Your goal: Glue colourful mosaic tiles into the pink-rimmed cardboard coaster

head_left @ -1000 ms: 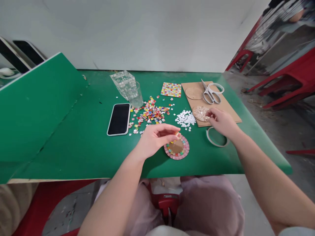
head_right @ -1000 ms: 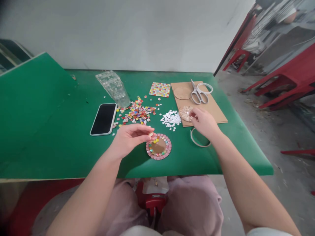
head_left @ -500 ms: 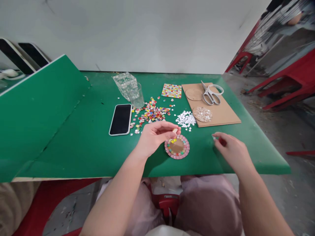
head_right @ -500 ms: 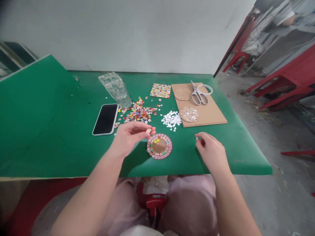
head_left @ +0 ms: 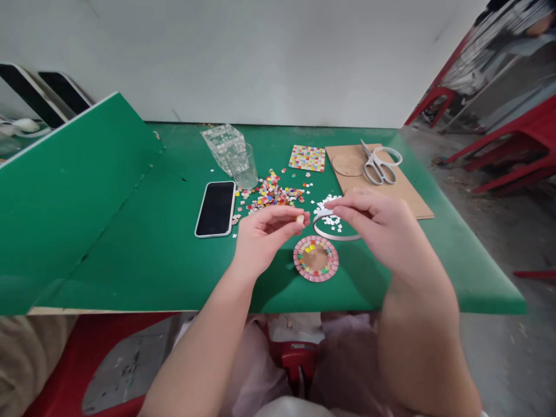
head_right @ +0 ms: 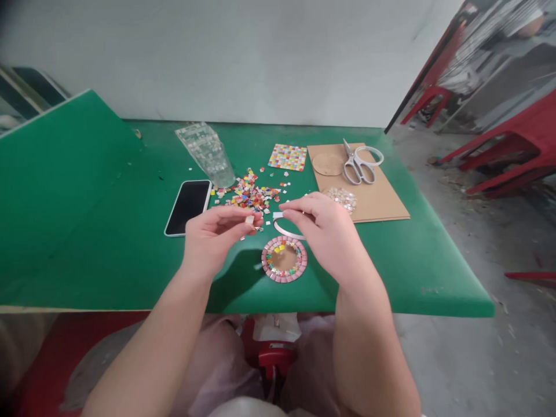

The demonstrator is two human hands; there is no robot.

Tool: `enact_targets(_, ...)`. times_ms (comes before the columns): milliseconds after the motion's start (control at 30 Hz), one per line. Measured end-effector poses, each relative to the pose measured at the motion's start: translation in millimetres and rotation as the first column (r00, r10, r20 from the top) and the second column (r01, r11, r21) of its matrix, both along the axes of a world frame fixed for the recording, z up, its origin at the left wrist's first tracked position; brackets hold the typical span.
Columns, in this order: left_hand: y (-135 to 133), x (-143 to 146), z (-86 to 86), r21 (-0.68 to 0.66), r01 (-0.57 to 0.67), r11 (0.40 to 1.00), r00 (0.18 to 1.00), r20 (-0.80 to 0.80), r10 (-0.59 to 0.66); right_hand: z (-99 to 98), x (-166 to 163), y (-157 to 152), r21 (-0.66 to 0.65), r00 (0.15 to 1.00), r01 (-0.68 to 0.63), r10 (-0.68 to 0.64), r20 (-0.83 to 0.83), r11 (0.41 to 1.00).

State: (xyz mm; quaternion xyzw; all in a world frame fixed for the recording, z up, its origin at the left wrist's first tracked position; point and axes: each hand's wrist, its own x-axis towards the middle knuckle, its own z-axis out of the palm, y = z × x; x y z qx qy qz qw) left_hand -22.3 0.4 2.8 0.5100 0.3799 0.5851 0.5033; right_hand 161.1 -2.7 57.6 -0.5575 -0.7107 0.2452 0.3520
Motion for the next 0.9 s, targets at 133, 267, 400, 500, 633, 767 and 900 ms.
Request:
enact_targets(133, -2, 3, 1.3, 0.045, -0.085, 0.995, 0.99, -0.113, 0.09, -21.7, 1, 2, -0.099, 0.999, 0.019, -0.022, -0.028, 0.995)
enact_targets(267, 0, 7, -3.4, 0.055, -0.1, 0.994, 0.98, -0.17, 0.107, -27.6, 0, 2, -0.102, 0.998, -0.027, 0.021, -0.055, 0.994)
enact_targets(400, 2, 10, -9.1, 0.04, -0.085, 0.996, 0.974, -0.208, 0.091, -28.1, 2, 1, -0.095, 0.996, -0.035, 0.027, -0.086, 0.995)
enact_targets(500, 2, 11, -11.3, 0.038, -0.076, 0.996, 0.972, -0.222, 0.082, -30.4, 6, 1, -0.081, 0.991, 0.024, -0.035, -0.132, 0.996)
enact_targets(633, 1, 13, -12.4, 0.033, -0.051, 0.998, 0.973, -0.223, 0.057, -31.8, 5, -1, -0.077, 0.972, 0.039, -0.055, -0.23, 0.996)
enact_targets(767, 0, 13, -13.2, 0.05, -0.055, 0.997, 0.97, -0.233, 0.065, -30.0, -1, -4, -0.051, 0.975, 0.002, -0.014, -0.222, 0.999)
enact_targets(900, 1, 13, -13.6, 0.117, -0.083, 0.99, 0.956, -0.27, 0.112, -29.6, -8, -5, -0.007, 0.982, -0.005, 0.004, -0.189, 1.0)
